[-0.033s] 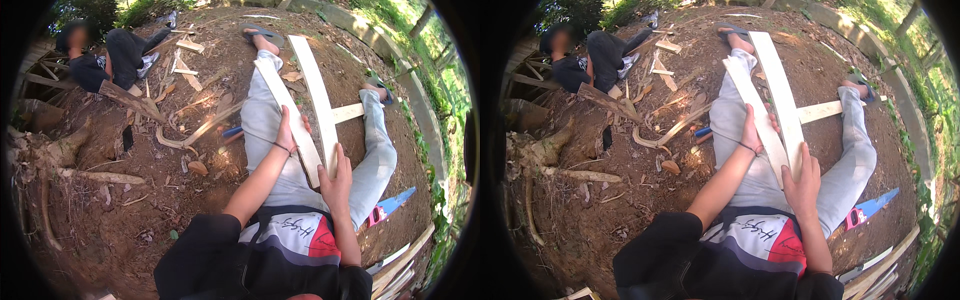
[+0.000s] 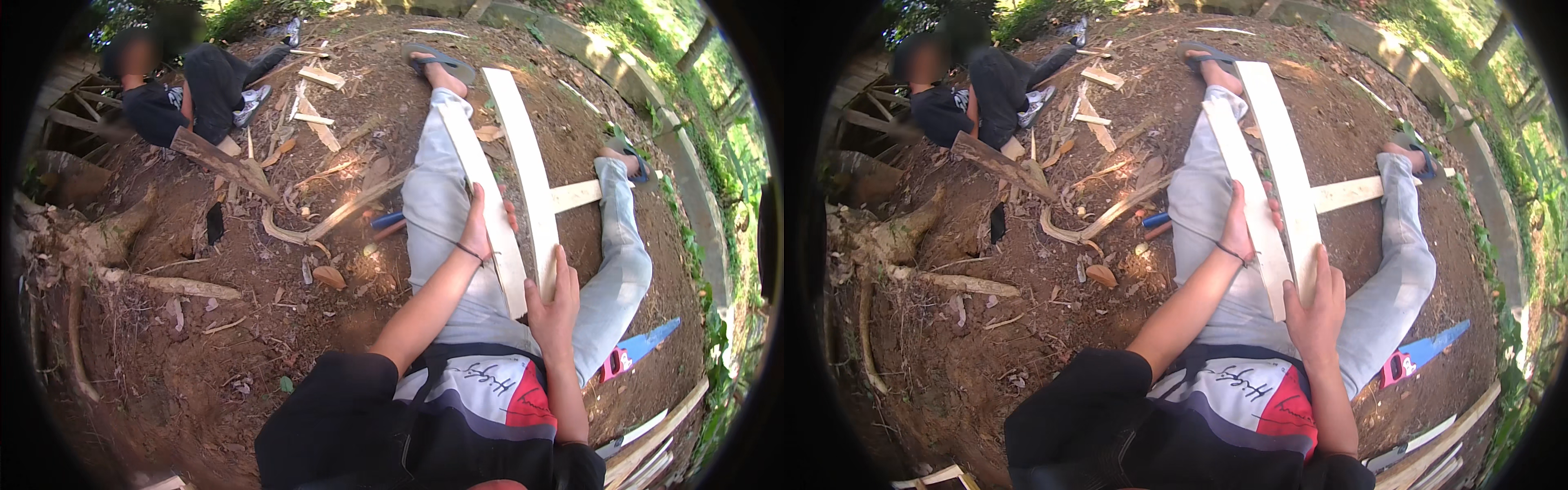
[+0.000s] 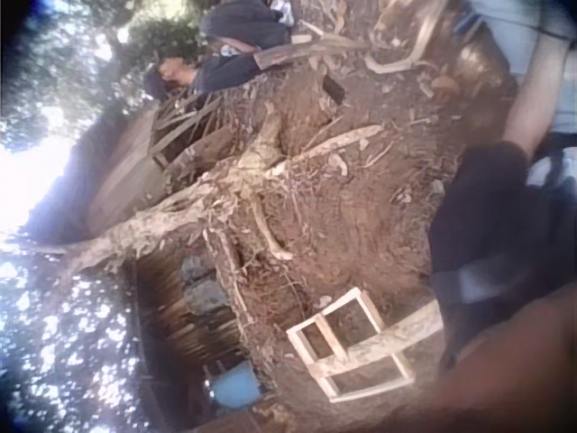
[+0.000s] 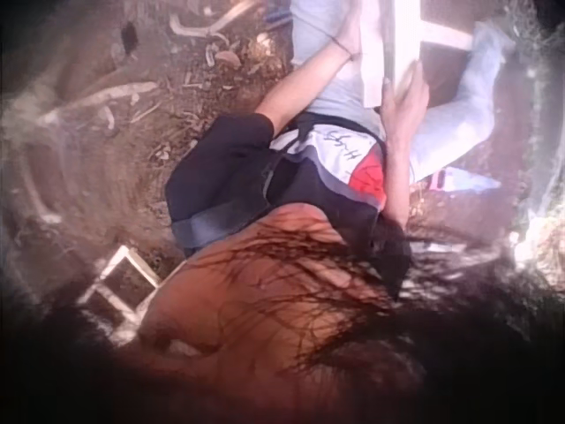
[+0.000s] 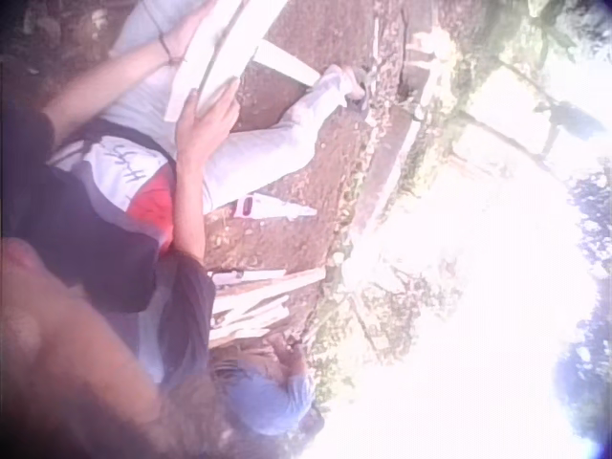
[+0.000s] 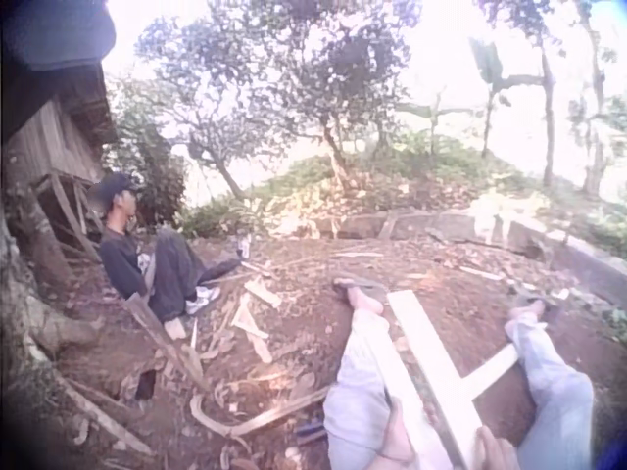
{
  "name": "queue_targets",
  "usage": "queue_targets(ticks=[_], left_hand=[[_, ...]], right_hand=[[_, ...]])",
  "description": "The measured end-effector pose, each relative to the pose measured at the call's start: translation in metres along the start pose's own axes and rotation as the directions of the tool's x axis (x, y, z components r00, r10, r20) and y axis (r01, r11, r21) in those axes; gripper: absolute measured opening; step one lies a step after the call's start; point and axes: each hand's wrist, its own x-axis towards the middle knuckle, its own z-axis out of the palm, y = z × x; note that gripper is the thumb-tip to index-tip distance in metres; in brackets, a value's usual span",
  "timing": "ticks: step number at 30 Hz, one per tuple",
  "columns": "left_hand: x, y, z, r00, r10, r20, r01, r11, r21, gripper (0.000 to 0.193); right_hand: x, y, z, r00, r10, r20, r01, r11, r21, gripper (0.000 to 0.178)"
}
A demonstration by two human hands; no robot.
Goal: The person saws a wooden board with a hand saw while sitting on the ground, then handles and stacks the resulting wood pieces.
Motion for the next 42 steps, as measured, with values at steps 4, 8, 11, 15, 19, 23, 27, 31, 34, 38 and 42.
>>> queue_targets(ticks=[4,8,11,15,19,23,27,31,34,38,42], left_hand=[[0.005,0.002,0.000,0.996,-0.086,0.016,0.086,0.996,0.002,0.073],[0.005,0.009,-0.004,0.999,-0.039,-0.024,0.039,0.999,0.022,0.081],[0.003,0.007,0.013,0.999,0.006,-0.053,-0.007,1.000,-0.026,0.081],[0.007,0.004,-0.001,0.996,-0.085,0.007,0.086,0.994,-0.073,0.072],[0.013,0.000,-0.003,0.998,-0.064,0.018,0.065,0.997,-0.040,0.058],[0.015,0.000,-0.016,0.999,0.006,-0.051,-0.008,0.999,-0.036,0.051],[0.017,0.000,-0.012,0.998,0.005,-0.058,-0.007,0.999,-0.038,0.052],[0.018,0.002,-0.022,0.999,0.018,-0.036,-0.020,0.999,-0.045,0.059],[0.017,0.004,-0.022,1.000,0.027,0.003,-0.026,0.998,-0.052,0.060],[0.017,0.002,-0.017,1.000,-0.024,-0.001,0.024,0.999,0.032,0.061],[0.021,0.002,-0.017,1.000,0.021,-0.012,-0.020,0.998,0.060,0.061]], right_hand=[[0.008,-0.006,0.004,0.999,-0.037,-0.032,0.038,0.998,0.042,0.068],[0.017,-0.010,0.021,0.997,-0.066,-0.032,0.068,0.995,0.072,0.065],[0.022,-0.005,0.031,0.992,-0.114,0.046,0.115,0.993,-0.039,0.064],[0.022,0.007,0.038,0.968,-0.149,0.203,0.200,0.945,-0.259,0.062],[0.022,0.013,0.039,0.941,-0.085,0.327,0.128,0.985,-0.112,0.068],[0.012,0.007,0.041,0.928,-0.008,0.373,0.030,0.998,-0.053,0.087],[0.012,0.028,0.040,0.921,0.090,0.380,-0.095,0.995,-0.007,0.094],[0.014,0.036,0.049,0.910,0.030,0.413,-0.103,0.982,0.156,0.085],[0.012,0.044,0.052,0.903,0.023,0.429,-0.177,0.930,0.323,0.081],[0.009,0.054,0.049,0.906,0.049,0.420,-0.219,0.904,0.368,0.078],[0.016,0.053,0.047,0.901,0.020,0.433,-0.153,0.949,0.276,0.078]])
